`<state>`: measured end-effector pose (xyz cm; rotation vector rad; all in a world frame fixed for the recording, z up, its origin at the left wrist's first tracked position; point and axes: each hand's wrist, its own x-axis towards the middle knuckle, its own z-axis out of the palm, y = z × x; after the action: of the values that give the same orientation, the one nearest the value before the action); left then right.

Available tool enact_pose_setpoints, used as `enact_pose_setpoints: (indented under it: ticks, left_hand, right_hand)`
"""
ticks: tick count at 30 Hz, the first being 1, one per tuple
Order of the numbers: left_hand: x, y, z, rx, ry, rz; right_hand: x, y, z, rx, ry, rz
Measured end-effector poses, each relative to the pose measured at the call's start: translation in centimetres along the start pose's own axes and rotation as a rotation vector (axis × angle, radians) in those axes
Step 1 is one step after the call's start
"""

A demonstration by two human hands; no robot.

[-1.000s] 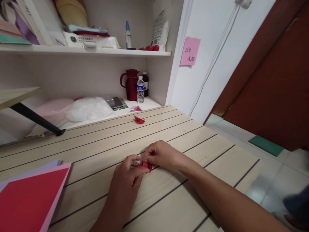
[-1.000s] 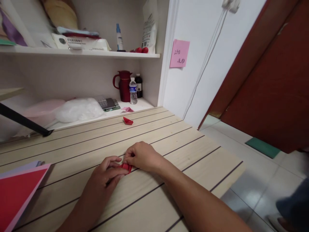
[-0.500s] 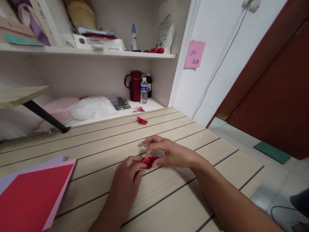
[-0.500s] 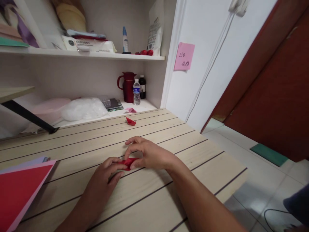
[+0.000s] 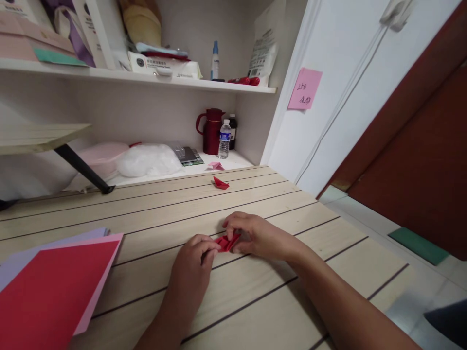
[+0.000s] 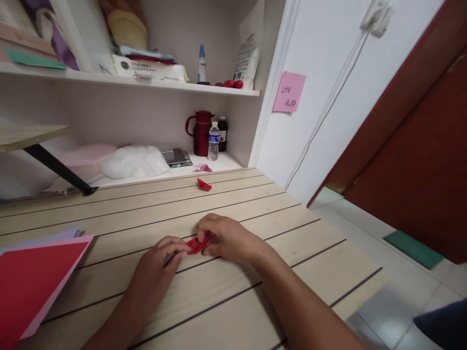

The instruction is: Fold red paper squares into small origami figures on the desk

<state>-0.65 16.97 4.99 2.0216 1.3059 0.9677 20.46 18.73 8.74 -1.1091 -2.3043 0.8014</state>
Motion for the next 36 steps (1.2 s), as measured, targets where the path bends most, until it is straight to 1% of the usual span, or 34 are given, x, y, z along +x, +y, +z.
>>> enact_pose_setpoints:
  ticks: [8,19,25,28,32,34,36]
  left_hand:
    - [0.0,0.1,-0.1,-0.022,0.029,-0.011]
    - [-0.3,-0.7,0.9,-0.013,0.074,0.071]
    - [-0.2,-0.6,0.6,0.035,0.063,0.092]
    - [-0.2,-0.3,0.4,0.108,0.044,0.077]
    - [-0.2,0.1,0.1,0.244,0.033,0.093]
    - [-0.3,0.2,0.1,0.264,0.042,0.093]
    - [-0.5,0.2,0.1,0.235,0.080,0.095]
  right_hand:
    - [0.2,-0.1,0.4,-0.021,0.047,0.029]
    - [0.5,-0.3,1.4,0.017,0.053,-0.001]
    - [0.5,-0.2,1.5,0.012,0.021,-0.033]
    - [0.5,-0.2,1.6,-0.039,0.032,-0.067]
    - [0.4,-0.6,1.9,-0.184,0.039,-0.137]
    - [0.4,-0.8,2.0,-0.243,0.057,-0.152]
    - [0.4,-1.0,2.0,-0.278,0.090,-0.138]
